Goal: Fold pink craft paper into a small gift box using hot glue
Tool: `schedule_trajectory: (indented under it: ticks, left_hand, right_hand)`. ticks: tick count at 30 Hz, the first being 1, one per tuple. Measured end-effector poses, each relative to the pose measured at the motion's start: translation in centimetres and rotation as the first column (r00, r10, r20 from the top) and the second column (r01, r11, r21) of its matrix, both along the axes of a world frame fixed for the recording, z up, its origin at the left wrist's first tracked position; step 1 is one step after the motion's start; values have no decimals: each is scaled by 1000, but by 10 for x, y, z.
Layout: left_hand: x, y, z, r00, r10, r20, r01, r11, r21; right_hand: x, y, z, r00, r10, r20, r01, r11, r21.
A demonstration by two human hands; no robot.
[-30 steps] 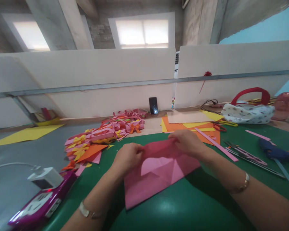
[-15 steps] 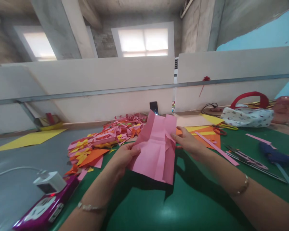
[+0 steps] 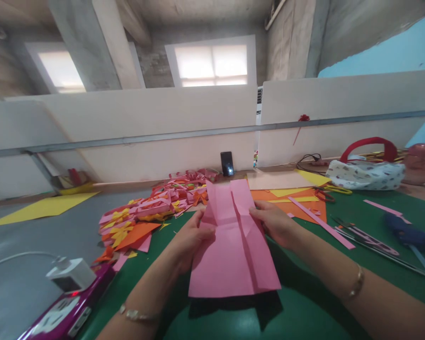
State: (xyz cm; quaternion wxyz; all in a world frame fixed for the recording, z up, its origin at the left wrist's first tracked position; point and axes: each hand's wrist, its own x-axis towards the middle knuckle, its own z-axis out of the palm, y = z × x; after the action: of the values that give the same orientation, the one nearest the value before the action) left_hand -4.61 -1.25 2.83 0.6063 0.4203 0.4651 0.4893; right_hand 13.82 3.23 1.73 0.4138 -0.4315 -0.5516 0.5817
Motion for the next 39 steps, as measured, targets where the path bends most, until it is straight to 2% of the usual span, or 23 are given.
schedule_trajectory:
  ticks: [2, 5, 10, 12, 14, 17, 20, 25, 30, 33, 35, 36, 39]
  left_hand:
    - [2, 2, -2, 1000, 18, 14, -18, 1000, -7]
    - [4, 3, -4, 995, 93, -47, -93, 996, 13]
    - [6, 3, -6, 982, 123, -141, -116, 992, 57]
    - [6, 4, -7, 976, 125, -178, -117, 992, 54]
    - [5, 4, -7, 965, 132, -227, -124, 991, 50]
    - [4, 4, -7, 948, 135, -287, -129, 991, 41]
    - [4, 3, -6, 943, 129, -307, -120, 992, 46]
    - [1, 6, -6, 895, 151, -420, -83, 981, 176]
    - [0, 7, -7, 786, 203, -584, -48, 962, 270]
    - [1, 5, -7, 798, 217, -562, -80, 963, 258]
    - [1, 3, -7, 813, 171, -557, -66, 977, 203]
    - [0, 2, -6, 820, 105, -562, -17, 987, 159]
    - [-6, -4, 0, 822, -199, -533, 240, 971, 7]
  right_hand:
    - [0, 1, -2, 987, -95, 128, 80, 990, 116]
    - [-3, 0, -5, 914, -281, 292, 197, 938, 286]
    - [-8, -5, -7, 836, -347, 425, 150, 890, 430]
    - [-8, -5, -7, 832, -296, 470, 106, 915, 388]
    - [-6, -3, -6, 859, -214, 465, 86, 956, 282]
    - [0, -1, -1, 939, -121, 323, 87, 989, 119]
    - [6, 0, 5, 979, -102, 178, 100, 995, 22]
    - [11, 0, 9, 985, -101, 137, 92, 994, 65]
    - [13, 2, 6, 942, -194, 275, 137, 967, 215]
    - [16, 3, 4, 931, -119, 344, 45, 976, 215]
    - [18, 3, 3, 903, -44, 428, -61, 972, 228]
    - [19, 2, 3, 879, -24, 477, -100, 967, 235]
    - [20, -3, 7, 817, 29, 576, -198, 952, 233]
